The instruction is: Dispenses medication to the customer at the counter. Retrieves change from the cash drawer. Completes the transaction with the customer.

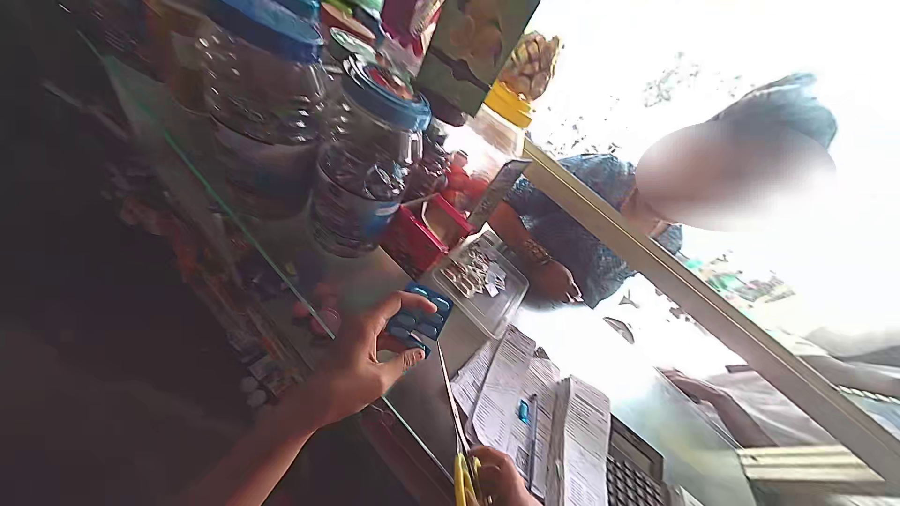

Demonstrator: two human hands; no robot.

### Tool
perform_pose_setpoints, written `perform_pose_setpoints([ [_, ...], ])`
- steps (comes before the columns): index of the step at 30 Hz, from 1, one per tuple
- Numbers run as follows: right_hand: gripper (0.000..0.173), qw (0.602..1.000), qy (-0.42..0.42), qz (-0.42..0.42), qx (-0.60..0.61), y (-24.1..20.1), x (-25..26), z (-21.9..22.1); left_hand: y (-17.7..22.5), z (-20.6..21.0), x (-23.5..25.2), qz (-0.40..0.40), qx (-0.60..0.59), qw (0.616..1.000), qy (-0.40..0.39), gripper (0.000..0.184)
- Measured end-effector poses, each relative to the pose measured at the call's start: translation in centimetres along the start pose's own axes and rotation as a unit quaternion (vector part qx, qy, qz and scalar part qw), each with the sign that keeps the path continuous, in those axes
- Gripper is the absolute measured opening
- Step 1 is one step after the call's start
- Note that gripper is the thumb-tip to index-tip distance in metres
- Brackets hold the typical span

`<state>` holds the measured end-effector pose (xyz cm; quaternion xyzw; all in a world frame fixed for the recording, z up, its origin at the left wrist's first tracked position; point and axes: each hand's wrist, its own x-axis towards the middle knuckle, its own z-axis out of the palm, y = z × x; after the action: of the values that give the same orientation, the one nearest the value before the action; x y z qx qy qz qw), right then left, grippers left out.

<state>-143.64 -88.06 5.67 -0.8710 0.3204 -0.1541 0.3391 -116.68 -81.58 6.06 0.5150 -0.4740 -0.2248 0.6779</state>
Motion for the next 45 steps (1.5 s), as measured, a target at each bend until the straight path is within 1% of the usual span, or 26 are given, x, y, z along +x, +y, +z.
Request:
perform_pose_setpoints([
  [2,0.038,0.992,0.061,-0.011,-0.106,-1.1,0.7,0.5,0.0,0.9,1.0,-0.022,-0.007,0.999,-0.024,0.044],
  [4,0.035,0.975,0.113,-0.046,-0.184,-1.2,1.5,1.2,0.1,2.0,1.9,-0.04,0.007,0.998,-0.053,0.043],
  [7,0.034,0.943,0.203,-0.108,-0.241,-1.4,2.1,1.7,0.2,3.9,2.5,-0.042,0.041,0.994,-0.092,0.041],
  [9,0.03,0.918,0.268,-0.143,-0.256,-1.7,2.2,1.2,-0.1,5.5,2.3,-0.055,0.02,0.991,-0.121,0.039],
  [13,0.022,0.889,0.3,-0.193,-0.287,-1.0,2.9,-0.1,-0.6,7.8,1.8,-0.057,-0.079,0.98,-0.175,0.04],
  [16,0.014,0.883,0.313,-0.235,-0.258,0.1,3.0,-1.7,-0.9,8.8,1.7,-0.069,-0.121,0.965,-0.222,0.041],
  [19,0.012,0.887,0.287,-0.246,-0.266,0.8,3.4,-2.7,-1.5,9.6,1.4,-0.059,-0.11,0.959,-0.255,0.045],
  [22,0.012,0.893,0.238,-0.253,-0.284,1.6,4.0,-3.8,-2.0,9.9,1.5,-0.071,-0.113,0.955,-0.263,0.045],
  [23,0.013,0.9,0.234,-0.242,-0.279,1.9,4.1,-4.2,-2.0,9.7,1.6,-0.076,-0.101,0.957,-0.261,0.043],
  [24,0.014,0.909,0.234,-0.22,-0.267,2.1,4.2,-4.7,-2.0,9.2,1.7,-0.061,-0.064,0.966,-0.244,0.04],
  [25,0.015,0.918,0.236,-0.189,-0.256,2.4,4.5,-5.3,-2.0,8.6,1.8,-0.03,-0.004,0.978,-0.206,0.036],
  [27,0.017,0.944,0.212,-0.105,-0.231,3.4,4.9,-6.7,-2.3,7.3,1.9,0.021,0.126,0.987,-0.101,0.026],
  [28,0.017,0.957,0.187,-0.065,-0.211,4.0,5.2,-7.3,-2.5,6.4,1.9,0.023,0.177,0.982,-0.062,0.023],
  [29,0.017,0.967,0.162,-0.038,-0.193,4.6,5.6,-7.6,-2.6,5.4,2.0,0.008,0.216,0.975,-0.041,0.024],
  [30,0.017,0.973,0.139,-0.021,-0.184,5.1,6.0,-7.7,-2.7,4.5,2.0,-0.006,0.25,0.968,-0.027,0.032],
  [32,0.016,0.972,0.099,-0.007,-0.212,5.9,6.9,-7.3,-2.8,2.9,2.1,-0.035,0.294,0.955,-0.012,0.047],
  [33,0.016,0.969,0.079,0.007,-0.235,6.0,7.2,-6.9,-3.0,2.2,2.1,-0.043,0.313,0.949,-0.007,0.049],
  [37,0.019,0.95,-0.005,0.075,-0.305,4.3,8.3,-6.6,-4.1,0.4,2.6,-0.079,0.377,0.923,0.0,0.047],
  [39,0.022,0.943,-0.046,0.102,-0.312,3.6,8.6,-6.8,-4.9,-0.1,2.7,-0.065,0.412,0.909,-0.01,0.045],
  [42,0.02,0.945,-0.044,0.088,-0.311,3.8,8.8,-6.7,-6.3,-0.8,2.8,-0.023,0.449,0.893,-0.02,0.039],
  [45,0.019,0.954,-0.04,0.087,-0.283,4.2,9.1,-7.4,-6.4,-1.0,2.8,0.052,0.433,0.899,0.031,0.038],
])
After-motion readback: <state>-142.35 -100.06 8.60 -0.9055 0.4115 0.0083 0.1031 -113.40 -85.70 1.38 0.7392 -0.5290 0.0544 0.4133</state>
